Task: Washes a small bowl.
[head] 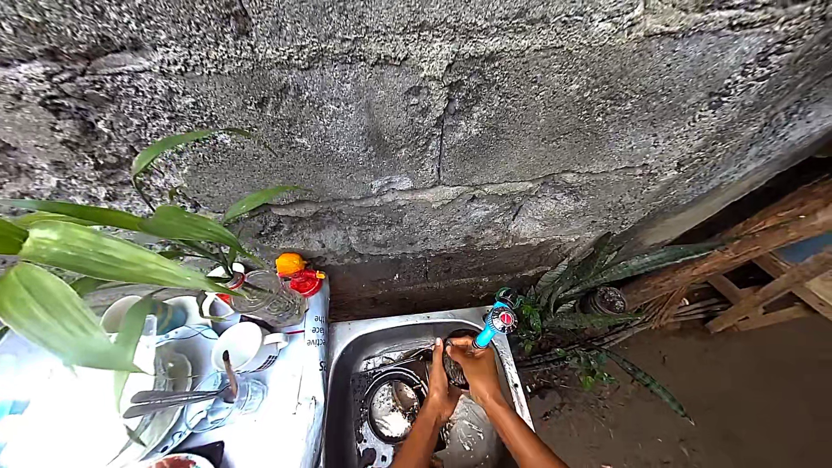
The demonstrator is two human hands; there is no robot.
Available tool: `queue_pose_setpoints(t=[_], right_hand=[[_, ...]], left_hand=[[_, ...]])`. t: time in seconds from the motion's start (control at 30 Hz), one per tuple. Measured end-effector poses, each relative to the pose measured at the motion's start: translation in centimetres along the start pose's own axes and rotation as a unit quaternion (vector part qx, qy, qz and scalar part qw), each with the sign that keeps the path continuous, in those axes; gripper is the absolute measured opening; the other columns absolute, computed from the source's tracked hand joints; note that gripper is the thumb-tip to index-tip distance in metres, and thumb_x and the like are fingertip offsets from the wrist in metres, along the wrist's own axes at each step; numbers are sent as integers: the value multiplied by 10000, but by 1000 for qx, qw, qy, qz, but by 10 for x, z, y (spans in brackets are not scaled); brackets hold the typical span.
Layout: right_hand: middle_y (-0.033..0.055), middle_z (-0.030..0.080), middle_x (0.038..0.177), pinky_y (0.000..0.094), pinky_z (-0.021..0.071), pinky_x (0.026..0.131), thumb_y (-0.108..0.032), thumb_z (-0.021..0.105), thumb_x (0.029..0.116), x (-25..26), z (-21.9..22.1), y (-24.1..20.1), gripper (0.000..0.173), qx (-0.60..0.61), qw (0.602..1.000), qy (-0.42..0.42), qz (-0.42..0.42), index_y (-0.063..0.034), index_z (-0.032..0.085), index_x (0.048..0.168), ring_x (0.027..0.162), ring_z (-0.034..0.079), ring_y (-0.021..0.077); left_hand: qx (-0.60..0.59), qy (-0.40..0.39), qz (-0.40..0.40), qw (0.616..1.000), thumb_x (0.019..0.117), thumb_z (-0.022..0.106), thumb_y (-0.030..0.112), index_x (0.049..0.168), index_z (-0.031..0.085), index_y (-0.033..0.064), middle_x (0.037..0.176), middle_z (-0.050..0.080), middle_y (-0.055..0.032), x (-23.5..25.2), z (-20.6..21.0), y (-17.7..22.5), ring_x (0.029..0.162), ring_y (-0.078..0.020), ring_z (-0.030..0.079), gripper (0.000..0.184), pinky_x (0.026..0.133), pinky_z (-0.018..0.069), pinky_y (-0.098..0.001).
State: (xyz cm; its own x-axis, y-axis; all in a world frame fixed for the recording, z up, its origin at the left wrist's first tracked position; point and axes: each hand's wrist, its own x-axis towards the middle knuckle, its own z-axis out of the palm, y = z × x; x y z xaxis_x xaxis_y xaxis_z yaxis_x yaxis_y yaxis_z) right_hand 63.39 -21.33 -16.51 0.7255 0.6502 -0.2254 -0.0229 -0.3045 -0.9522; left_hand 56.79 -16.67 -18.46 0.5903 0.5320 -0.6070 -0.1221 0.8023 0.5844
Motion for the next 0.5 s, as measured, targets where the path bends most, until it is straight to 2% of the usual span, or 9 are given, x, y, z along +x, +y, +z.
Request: queue_pose_setpoints(t=[0.03,0.1,0.17,0.23,0.3,0.33,0.4,0.47,0.5], right_hand=[[107,750,915,338,601,796,0,750,864,-2,3,1,126,80,997,16,-6,23,733,987,838,715,151],[98,752,963,299,594,847,-3,699,873,-11,-2,4,112,59,993,-66,-72,26,747,970,897,712,117],[146,741,1025,354,552,941,-31,641,892,-10,-18,1,149,-118,967,-181,-138,33,759,959,1009,697,194],[207,697,1179,494,508,1020,-43,544,961,-2,-26,-5,236,-345,891,-243,-171,22,744,1068,1162,652,343],[246,662,1222,543,550,937,-57,508,1011,3,-20,-8,270,-466,846,-165,-199,8,726,1157,1133,657,426],[257,692,1127,538,593,832,-60,546,990,2,-13,-5,238,-473,846,-80,-234,9,741,1105,1009,705,435],[253,714,1002,555,597,746,-57,615,928,-3,0,-2,172,-413,877,26,-245,17,754,997,886,725,432],[207,739,960,539,595,807,-58,685,869,-14,6,6,122,-290,922,46,-253,5,769,932,900,734,374],[172,750,997,495,592,878,-50,706,854,-18,5,10,128,-230,937,17,-261,-7,785,945,955,732,321]], left_hand=[[-34,-10,-3,999,1072,246,589,1229,601,113,1055,706,-95,-2,0,0,965,-209,685,614,816,578,-417],[-40,-21,-7,999,1079,275,557,1189,610,105,1015,703,-84,-1,-6,12,941,-191,683,573,819,574,-394],[8,-25,-7,1000,1090,302,509,1236,599,94,1060,699,-95,0,-12,24,973,-194,678,531,845,569,-398],[32,-25,-10,999,1095,300,496,1287,587,74,1105,695,-122,1,-14,29,1004,-227,676,545,872,564,-435],[6,-31,-15,999,1091,288,515,1287,579,78,1109,692,-128,-2,-7,30,1017,-241,677,561,889,564,-448],[-2,-39,-20,999,1086,287,524,1282,581,85,1106,696,-124,-4,-5,27,1019,-240,680,564,889,567,-447],[20,-56,-26,998,1088,290,519,1280,589,99,1108,697,-107,-7,-2,26,1023,-220,674,551,888,558,-432],[70,-78,-18,994,1095,303,482,1289,600,111,1115,701,-85,-7,-5,34,1022,-189,673,513,886,558,-402],[85,-82,-12,993,1098,312,465,1286,602,110,1104,704,-81,-5,-8,39,1009,-180,677,495,878,562,-391]])
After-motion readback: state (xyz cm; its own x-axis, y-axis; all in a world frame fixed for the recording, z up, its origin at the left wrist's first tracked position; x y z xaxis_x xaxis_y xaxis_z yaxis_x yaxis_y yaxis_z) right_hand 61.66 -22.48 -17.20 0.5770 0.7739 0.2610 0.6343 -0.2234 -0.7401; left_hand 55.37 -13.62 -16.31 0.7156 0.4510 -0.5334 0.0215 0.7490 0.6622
